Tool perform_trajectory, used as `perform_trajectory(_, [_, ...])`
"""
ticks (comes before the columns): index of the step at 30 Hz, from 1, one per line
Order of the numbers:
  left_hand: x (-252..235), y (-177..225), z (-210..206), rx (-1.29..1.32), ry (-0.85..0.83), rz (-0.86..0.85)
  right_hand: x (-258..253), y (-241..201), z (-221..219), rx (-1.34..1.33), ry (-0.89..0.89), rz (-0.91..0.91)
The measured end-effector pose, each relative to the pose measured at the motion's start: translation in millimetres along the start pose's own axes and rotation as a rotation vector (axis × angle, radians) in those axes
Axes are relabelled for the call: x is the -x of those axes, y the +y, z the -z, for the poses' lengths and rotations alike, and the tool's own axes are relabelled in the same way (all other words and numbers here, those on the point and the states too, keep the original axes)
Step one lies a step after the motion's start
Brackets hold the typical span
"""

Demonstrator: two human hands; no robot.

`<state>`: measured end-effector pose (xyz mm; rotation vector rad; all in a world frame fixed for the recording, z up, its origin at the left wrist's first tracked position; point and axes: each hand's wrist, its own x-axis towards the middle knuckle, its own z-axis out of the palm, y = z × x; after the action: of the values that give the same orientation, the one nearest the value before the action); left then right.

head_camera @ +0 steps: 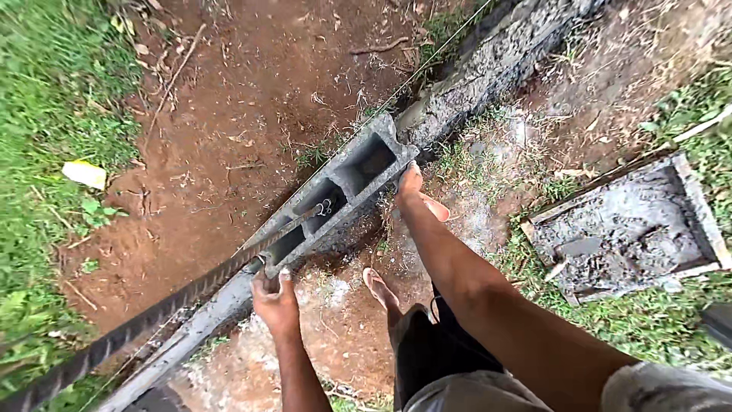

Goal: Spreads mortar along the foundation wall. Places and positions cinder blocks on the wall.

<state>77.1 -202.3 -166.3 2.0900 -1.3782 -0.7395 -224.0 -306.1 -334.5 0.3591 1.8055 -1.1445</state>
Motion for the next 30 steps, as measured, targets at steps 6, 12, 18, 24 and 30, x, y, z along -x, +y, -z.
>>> perform_trajectory(6, [-7, 3, 8, -0.077, -0.043, 0.001, 6, 4, -16, 0.029, 0.084, 0.012])
perform_trajectory(12, [-4, 2, 5, -0.119, -0.026, -0.012, 56, 38, -42, 0.155, 0.100, -0.004])
perform_trajectory(18, [-6, 0, 5, -0.188, -0.009, -0.053, 95, 68, -61, -0.012, 0.169, 0.057])
perform_trajectory(24, [-11, -6, 9, -0.217, -0.044, -0.100, 156, 98, -38, -0.043, 0.046, 0.173])
perform_trajectory(30, [-17, -9, 14, -0.193, -0.081, -0.134, 136, 126, -6, -0.387, 0.061, -0.183])
